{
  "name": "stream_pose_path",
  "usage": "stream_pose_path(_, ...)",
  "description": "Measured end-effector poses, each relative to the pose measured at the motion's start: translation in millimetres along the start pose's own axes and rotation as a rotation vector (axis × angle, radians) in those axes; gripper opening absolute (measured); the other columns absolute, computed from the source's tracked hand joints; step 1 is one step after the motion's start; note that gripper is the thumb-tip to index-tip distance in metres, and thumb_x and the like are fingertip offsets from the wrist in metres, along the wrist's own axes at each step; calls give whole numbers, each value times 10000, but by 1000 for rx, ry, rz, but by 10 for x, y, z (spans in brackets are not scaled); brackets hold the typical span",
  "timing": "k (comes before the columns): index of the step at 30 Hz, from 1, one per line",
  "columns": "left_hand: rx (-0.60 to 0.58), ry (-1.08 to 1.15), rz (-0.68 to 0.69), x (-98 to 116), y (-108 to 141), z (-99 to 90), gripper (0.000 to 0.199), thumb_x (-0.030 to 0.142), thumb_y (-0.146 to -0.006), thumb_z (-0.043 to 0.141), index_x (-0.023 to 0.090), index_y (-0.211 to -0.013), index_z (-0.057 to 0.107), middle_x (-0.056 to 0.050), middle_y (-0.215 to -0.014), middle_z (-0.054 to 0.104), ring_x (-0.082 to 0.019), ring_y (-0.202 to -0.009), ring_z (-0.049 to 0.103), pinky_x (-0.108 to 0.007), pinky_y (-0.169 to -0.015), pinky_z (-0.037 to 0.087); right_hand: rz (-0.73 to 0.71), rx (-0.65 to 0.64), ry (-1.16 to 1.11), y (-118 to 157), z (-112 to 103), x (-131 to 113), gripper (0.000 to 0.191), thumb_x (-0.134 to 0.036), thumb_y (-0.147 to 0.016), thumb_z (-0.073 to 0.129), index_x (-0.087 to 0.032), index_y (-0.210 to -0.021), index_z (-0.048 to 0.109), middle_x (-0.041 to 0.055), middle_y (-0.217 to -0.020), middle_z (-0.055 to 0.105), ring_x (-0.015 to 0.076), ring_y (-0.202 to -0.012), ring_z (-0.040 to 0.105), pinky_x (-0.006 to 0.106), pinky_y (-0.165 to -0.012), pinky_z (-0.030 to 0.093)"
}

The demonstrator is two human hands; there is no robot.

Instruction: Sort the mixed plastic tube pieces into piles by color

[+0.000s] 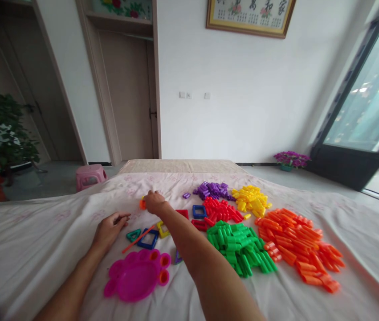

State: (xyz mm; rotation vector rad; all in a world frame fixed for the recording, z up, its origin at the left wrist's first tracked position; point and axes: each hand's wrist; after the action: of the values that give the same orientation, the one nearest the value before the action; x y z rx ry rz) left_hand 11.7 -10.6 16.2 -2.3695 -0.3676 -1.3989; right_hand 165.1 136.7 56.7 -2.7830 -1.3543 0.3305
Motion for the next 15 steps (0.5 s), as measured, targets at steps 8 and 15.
stream_pose_path(8,-4,23,-17,12,15,-6,353,402,-786,567,176,-1012,717,-69,-923,786,-225,-822,736,-282,-744,538,129,49,-25,424,-206,166,550,-216,-777,622,-179,-1322,560,157,-1250,563,279,-1074,604,369,-899,483)
stream_pose_path(15,-32,-28,-46,-80,-20,-12,355,445,-780,592,203,-1011,710,-44,-885,790,-235,-864,739,-273,-762,536,290,218,20,1472,-873,854,519,-217,-785,609,-172,-1301,583,123,-1198,625,233,-1077,606,308,-943,441)
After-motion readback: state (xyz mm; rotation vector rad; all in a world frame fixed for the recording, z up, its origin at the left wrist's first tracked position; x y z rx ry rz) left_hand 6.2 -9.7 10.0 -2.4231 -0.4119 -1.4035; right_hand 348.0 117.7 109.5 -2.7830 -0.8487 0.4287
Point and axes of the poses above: each hand's wrist, its own y-axis away from the middle knuckle, its own z-axis out of the palm, x = y × z
